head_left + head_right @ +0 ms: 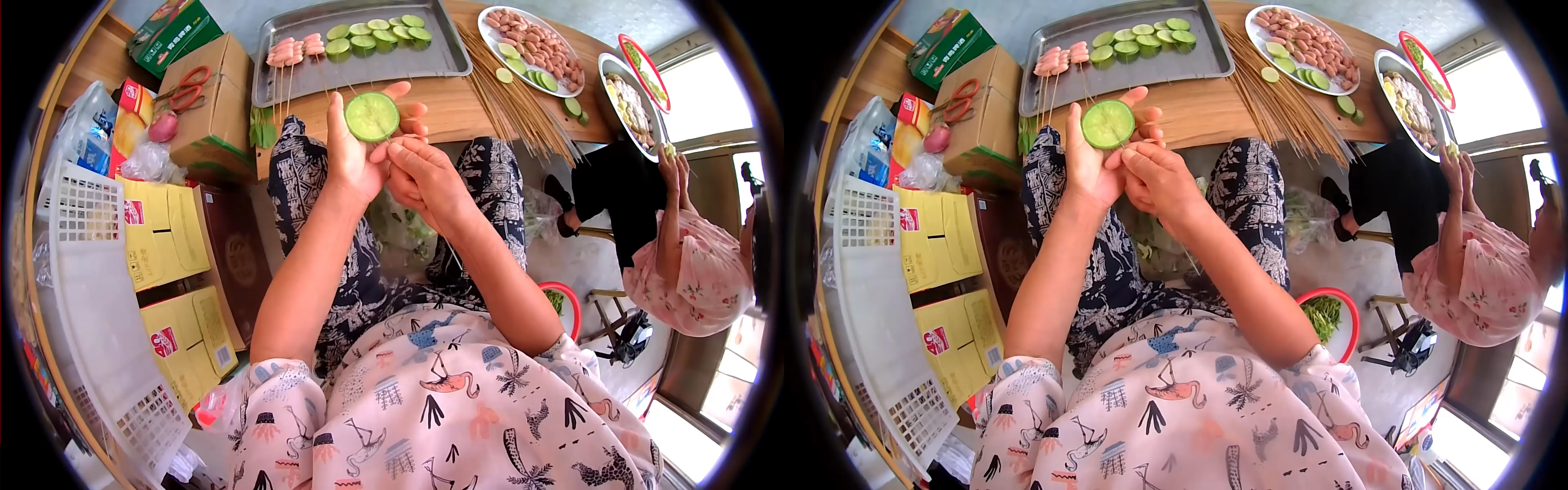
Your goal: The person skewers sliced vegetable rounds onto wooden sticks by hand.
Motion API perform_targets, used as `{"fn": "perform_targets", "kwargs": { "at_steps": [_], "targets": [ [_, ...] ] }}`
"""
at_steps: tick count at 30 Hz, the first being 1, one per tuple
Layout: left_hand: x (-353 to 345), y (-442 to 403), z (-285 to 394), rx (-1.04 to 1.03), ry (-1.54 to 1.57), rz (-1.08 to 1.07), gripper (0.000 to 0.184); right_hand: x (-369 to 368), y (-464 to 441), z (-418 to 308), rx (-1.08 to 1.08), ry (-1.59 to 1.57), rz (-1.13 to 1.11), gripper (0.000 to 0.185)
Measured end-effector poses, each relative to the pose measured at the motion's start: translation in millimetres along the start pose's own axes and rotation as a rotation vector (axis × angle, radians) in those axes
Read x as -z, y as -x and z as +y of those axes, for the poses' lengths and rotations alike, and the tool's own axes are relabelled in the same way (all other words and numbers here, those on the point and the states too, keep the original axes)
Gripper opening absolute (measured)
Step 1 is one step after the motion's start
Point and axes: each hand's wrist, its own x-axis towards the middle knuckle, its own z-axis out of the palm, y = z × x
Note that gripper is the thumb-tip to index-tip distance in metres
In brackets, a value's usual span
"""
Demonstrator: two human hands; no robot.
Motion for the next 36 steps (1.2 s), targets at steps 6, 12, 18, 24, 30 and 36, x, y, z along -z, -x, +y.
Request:
{"fn": "perform_targets", "kwargs": {
  "at_steps": [6,12,18,24,30,36],
  "targets": [
    [-15.0,6.0,-2.1,0.017,0.105,-0.113,0.077,20.1,2.1,7.7,-0.123,-0.802,-0.270,0.026],
    [-8.1,2.7,-4.5,-0.070,-0.171,0.008,0.066,19.9,5.1,1.2,-0.085,-1.039,-0.370,0.029],
    [-6.4,1.7,-3.3,-0.073,-0.247,0.061,0.069,20.8,5.3,5.0,-0.027,-0.852,-0.280,0.030],
    [-6.1,2.0,-0.2,-0.021,-0.186,0.173,0.072,12.5,3.0,3.3,0.080,0.137,0.048,0.023],
    [0.1,3.0,7.1,-0.078,-0.010,0.206,0.067,3.6,15.4,6.2,0.056,0.402,0.048,0.024],
    [8.1,-0.7,7.7,-0.104,0.036,0.146,0.055,2.0,25.5,1.5,-0.007,0.409,0.090,0.022]
  ]
}}
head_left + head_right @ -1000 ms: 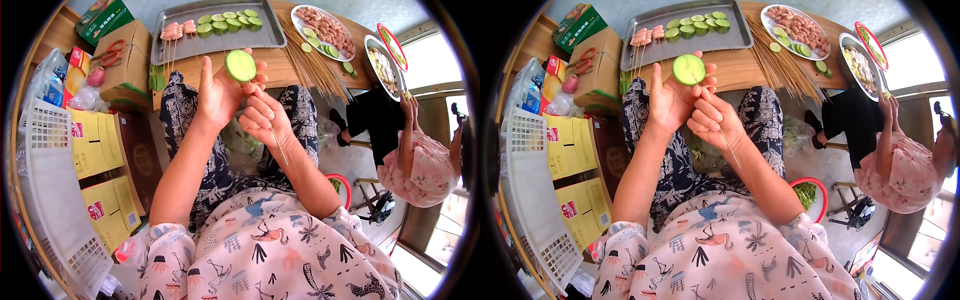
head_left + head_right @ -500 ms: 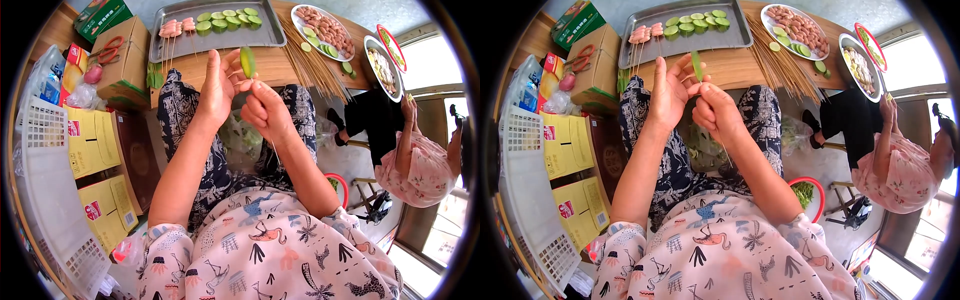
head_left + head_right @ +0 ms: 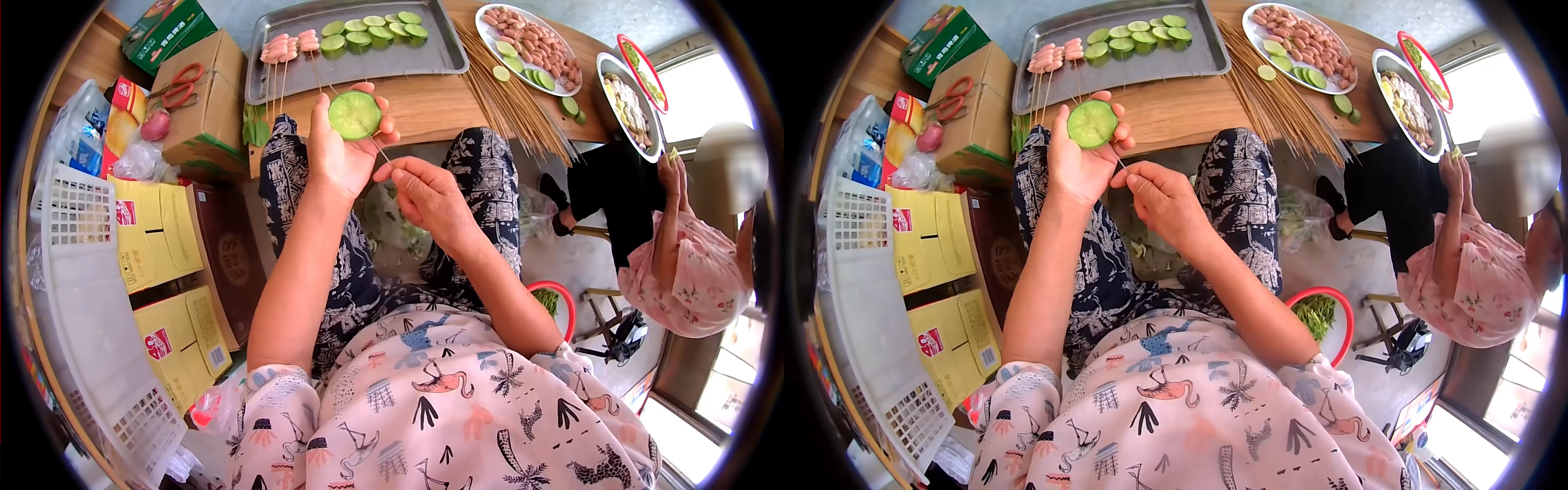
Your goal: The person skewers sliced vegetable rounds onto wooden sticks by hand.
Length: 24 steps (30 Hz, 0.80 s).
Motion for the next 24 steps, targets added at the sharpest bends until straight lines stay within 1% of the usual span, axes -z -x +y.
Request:
{"fn": "perform_targets", "kwargs": {
  "at_steps": [2,4,6,7,9,11,13,15,17,20,23,24],
  "targets": [
    [-1.2,1.3,-0.7,0.010,0.005,0.011,0.052,-0.5,-0.9,1.9,-0.007,-0.039,0.010,0.022],
    [-0.3,1.8,0.7,0.013,-0.027,-0.015,0.045,-1.5,-2.2,1.0,-0.013,-0.079,0.020,0.022],
    [1.5,1.2,3.3,0.018,-0.013,-0.037,0.044,-2.4,-2.3,-2.6,-0.066,-0.196,-0.002,0.022],
    [2.1,1.3,4.3,0.020,0.005,-0.057,0.044,-1.6,-3.3,-1.8,-0.066,-0.198,0.002,0.022],
    [2.8,2.3,5.3,0.017,-0.024,-0.035,0.044,1.2,-6.3,2.0,-0.098,-0.287,-0.044,0.021],
    [0.3,0.2,2.6,-0.044,-0.105,0.003,0.043,-0.4,-10.1,8.5,-0.116,-0.433,-0.058,0.019],
    [2.9,-1.3,2.6,-0.013,-0.037,-0.008,0.042,0.1,-8.5,7.2,-0.128,-0.475,-0.085,0.019],
    [5.1,-1.2,5.4,0.048,0.050,-0.065,0.045,-0.7,-5.7,3.1,-0.130,-0.493,-0.085,0.020],
    [2.5,-0.8,4.5,0.055,0.037,-0.061,0.044,-2.1,-5.2,3.1,-0.128,-0.449,-0.085,0.021],
    [3.2,-0.9,0.5,0.085,0.010,-0.056,0.043,-8.7,-9.8,12.9,0.077,-0.207,0.043,0.019],
    [7.5,-3.4,2.3,0.089,0.040,-0.105,0.043,-5.3,-9.9,10.6,0.031,-0.209,0.018,0.021],
    [5.2,-2.1,3.0,0.083,0.037,-0.096,0.043,-5.2,-10.1,12.7,0.019,-0.270,0.009,0.021]
  ]
}}
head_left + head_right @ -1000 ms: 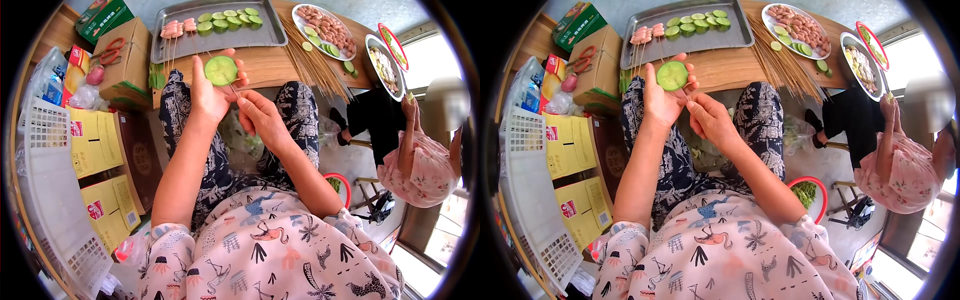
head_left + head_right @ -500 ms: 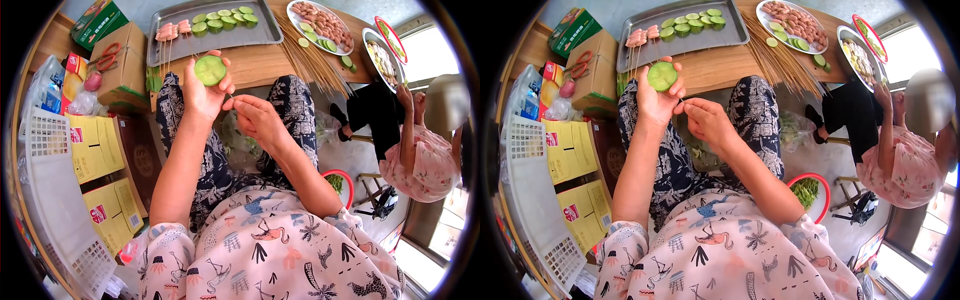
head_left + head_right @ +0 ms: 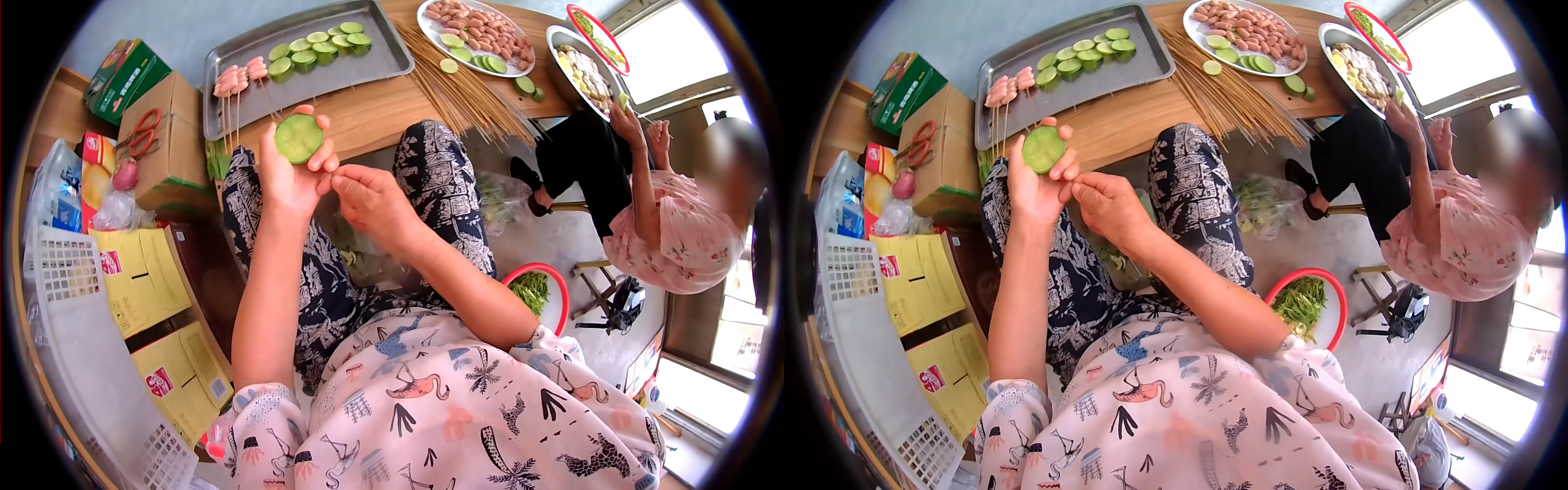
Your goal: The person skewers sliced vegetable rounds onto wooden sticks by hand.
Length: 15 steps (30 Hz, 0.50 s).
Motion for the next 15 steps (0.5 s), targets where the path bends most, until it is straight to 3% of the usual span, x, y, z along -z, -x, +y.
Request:
{"fn": "perform_targets", "kwargs": {
  "at_steps": [3,7,8,15],
  "targets": [
    [-6.8,2.3,-4.8,-0.015,-0.079,0.072,0.043,0.4,0.1,-2.7,-0.054,-0.044,0.003,0.022],
    [-6.5,1.6,-14.0,0.052,-0.060,-0.051,0.041,-4.8,-4.2,-10.0,-0.097,-0.179,0.061,0.023],
    [-5.8,2.0,-18.1,0.032,-0.062,0.014,0.041,1.6,-10.1,-6.0,-0.082,-0.247,0.001,0.023],
    [-11.1,0.9,-14.5,-0.005,-0.071,0.084,0.048,3.3,-16.8,-11.5,-0.116,-0.173,-0.049,0.023]
  ]
}}
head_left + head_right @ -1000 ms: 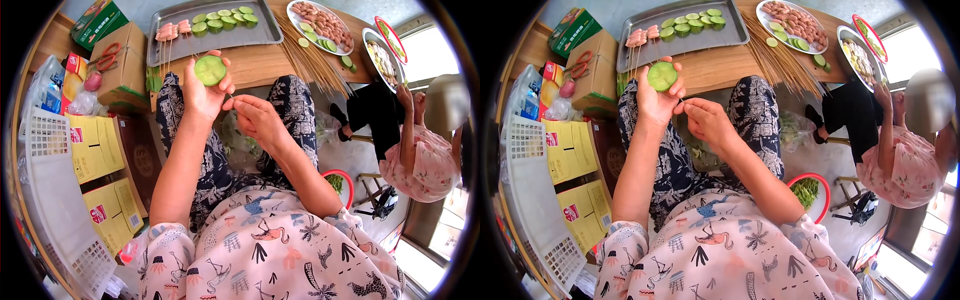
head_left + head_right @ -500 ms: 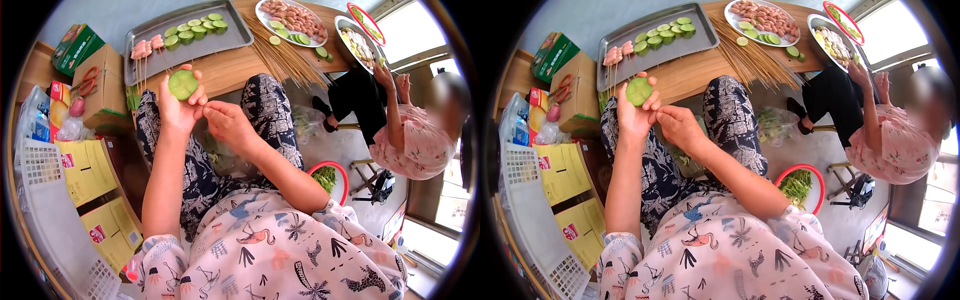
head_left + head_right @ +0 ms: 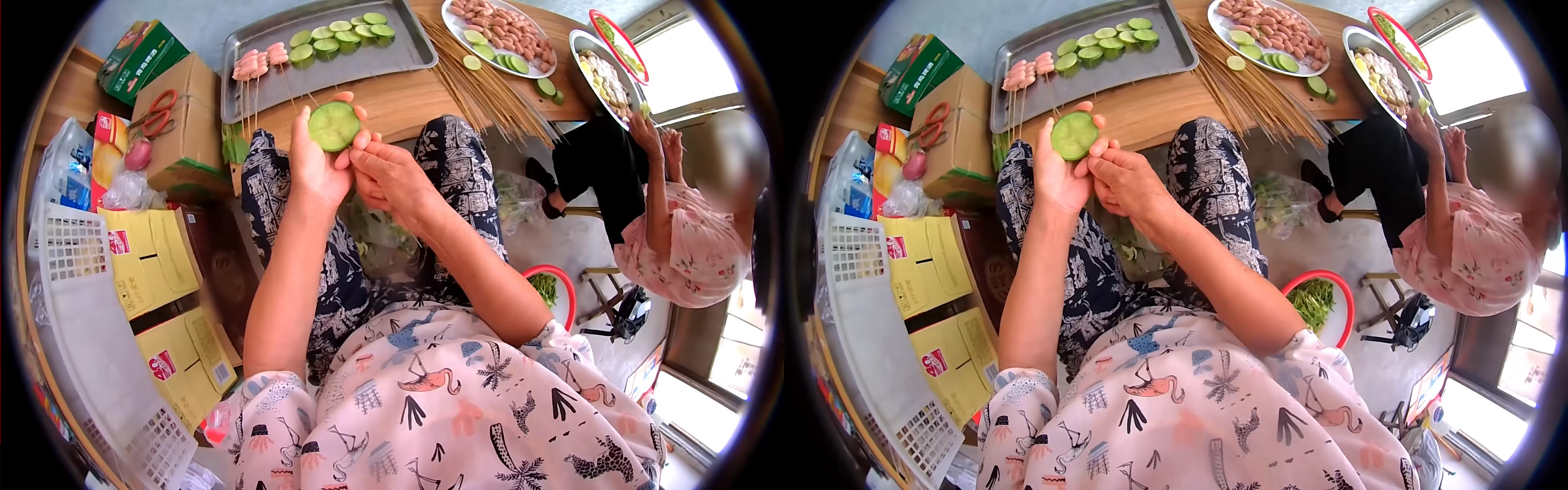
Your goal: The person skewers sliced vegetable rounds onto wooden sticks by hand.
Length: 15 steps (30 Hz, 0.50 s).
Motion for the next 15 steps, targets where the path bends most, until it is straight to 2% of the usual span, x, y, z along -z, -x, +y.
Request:
{"fn": "perform_targets", "kwargs": {
  "at_steps": [3,4,6,7,8,12,15],
  "targets": [
    [-1.3,1.7,3.6,0.020,0.002,-0.046,0.050,2.5,3.7,-2.4,0.061,0.253,-0.007,0.025],
    [-5.7,4.0,6.0,0.017,-0.003,-0.045,0.050,5.2,5.5,-3.2,0.062,0.250,-0.012,0.025],
    [-16.4,8.2,10.0,0.039,-0.095,0.185,0.051,13.8,10.2,-7.2,0.130,0.457,-0.003,0.027],
    [-2.2,3.5,8.9,-0.005,-0.067,0.093,0.051,25.2,9.9,-8.4,0.160,0.496,-0.004,0.029],
    [0.1,1.2,9.0,-0.012,-0.030,0.130,0.049,37.0,9.7,-13.3,0.190,0.603,0.021,0.030],
    [6.2,2.2,10.2,0.068,0.002,0.056,0.045,94.2,4.1,-44.5,0.256,0.804,0.198,0.025],
    [-0.6,2.7,7.3,0.080,-0.069,0.084,0.042,152.2,-11.6,-64.4,0.292,0.838,0.303,0.019]
  ]
}}
